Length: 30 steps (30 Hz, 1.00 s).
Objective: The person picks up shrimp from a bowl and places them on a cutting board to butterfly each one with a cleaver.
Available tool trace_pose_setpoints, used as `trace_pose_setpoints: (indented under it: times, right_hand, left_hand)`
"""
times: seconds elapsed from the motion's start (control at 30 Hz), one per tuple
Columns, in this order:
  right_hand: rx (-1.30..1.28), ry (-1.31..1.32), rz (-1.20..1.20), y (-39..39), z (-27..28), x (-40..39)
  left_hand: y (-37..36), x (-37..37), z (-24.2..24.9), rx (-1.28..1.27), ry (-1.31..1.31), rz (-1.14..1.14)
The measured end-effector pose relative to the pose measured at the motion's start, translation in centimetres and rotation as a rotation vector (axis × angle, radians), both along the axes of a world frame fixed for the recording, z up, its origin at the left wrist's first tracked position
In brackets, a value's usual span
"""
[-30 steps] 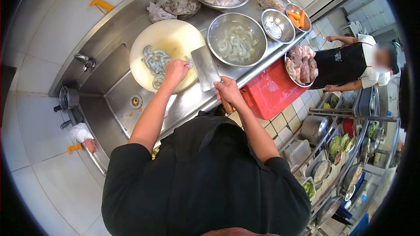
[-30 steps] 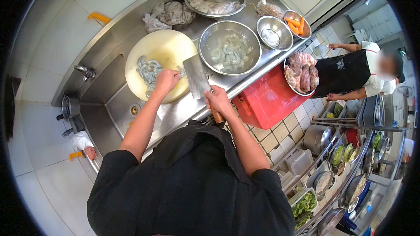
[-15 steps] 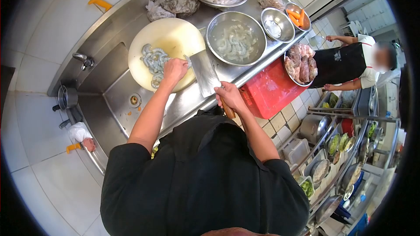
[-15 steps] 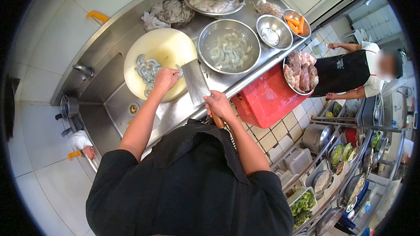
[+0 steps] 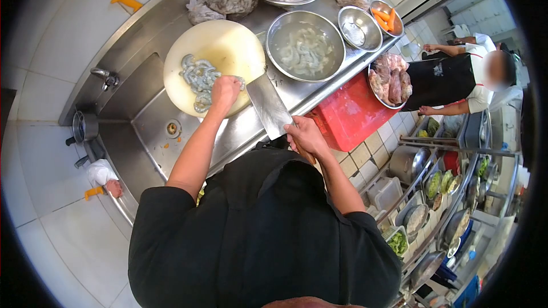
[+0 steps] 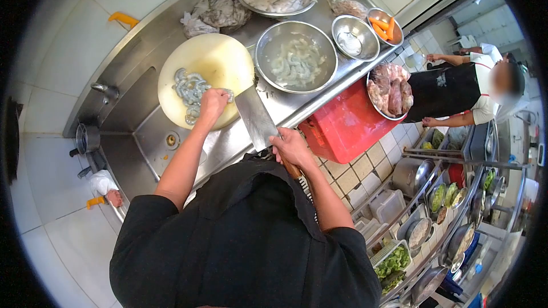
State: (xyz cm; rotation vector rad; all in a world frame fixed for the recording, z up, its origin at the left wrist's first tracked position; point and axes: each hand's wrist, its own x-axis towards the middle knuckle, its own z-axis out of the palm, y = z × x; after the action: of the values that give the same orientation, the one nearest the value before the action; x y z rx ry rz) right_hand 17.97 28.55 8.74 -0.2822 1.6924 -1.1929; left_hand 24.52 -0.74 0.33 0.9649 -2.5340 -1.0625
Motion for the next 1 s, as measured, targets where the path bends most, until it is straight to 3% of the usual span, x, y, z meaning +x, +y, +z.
trace_pose_setpoints:
  times: [0.2,0.43,0.63,0.83,1.0]
  right_hand:
    - [-0.007,-0.001,-0.002,-1.0,-1.0,-0.5]
    - [0.071,0.205,-0.002,-1.2,0.1,-0.3]
    - [0.097,0.230,0.043,-1.7,0.5,-0.2]
    - [0.091,0.207,0.001,-1.6,-0.2,-0.2]
    - [0.063,0.137,-0.028,-1.1,-1.8,0.0]
  left_hand:
    - [0.2,0.1,0.4,0.021,0.008,0.007]
    - [0.3,0.2,0.7,0.039,-0.002,0.019]
    - [0.1,-0.3,2.2,0.107,-0.158,-0.002]
    - [0.2,-0.8,1.3,-0.024,-0.443,-0.086]
    - [-0.6,1.6,4.1,0.127,-0.307,-0.067]
